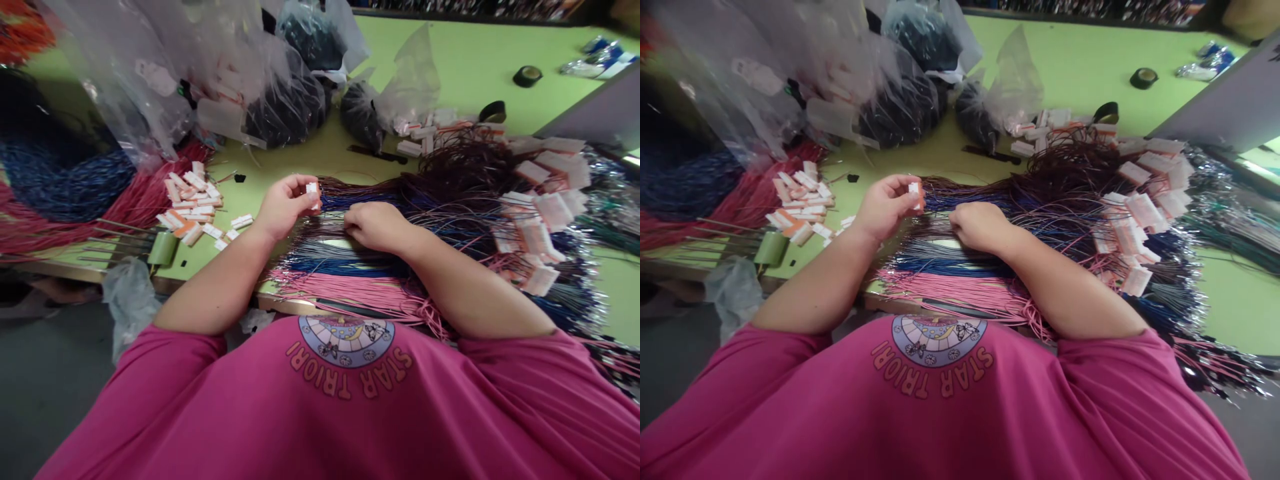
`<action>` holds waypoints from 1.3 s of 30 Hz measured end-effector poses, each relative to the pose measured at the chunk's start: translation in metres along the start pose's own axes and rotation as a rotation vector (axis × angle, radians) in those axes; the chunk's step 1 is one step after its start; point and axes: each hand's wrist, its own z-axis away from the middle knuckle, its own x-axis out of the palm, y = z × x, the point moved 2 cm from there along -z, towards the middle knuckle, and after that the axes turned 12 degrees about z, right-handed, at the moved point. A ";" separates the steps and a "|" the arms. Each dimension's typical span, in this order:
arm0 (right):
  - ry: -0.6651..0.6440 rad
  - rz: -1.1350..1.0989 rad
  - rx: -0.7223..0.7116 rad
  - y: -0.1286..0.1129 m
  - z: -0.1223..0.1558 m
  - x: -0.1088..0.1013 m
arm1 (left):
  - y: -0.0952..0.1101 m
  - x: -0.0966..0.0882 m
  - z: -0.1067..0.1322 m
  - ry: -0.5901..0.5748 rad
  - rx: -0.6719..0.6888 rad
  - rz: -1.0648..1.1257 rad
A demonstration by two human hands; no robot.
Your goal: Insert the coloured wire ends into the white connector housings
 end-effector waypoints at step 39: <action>0.172 -0.035 0.213 -0.007 0.016 -0.024 | -0.012 0.007 0.015 -0.315 -0.167 0.095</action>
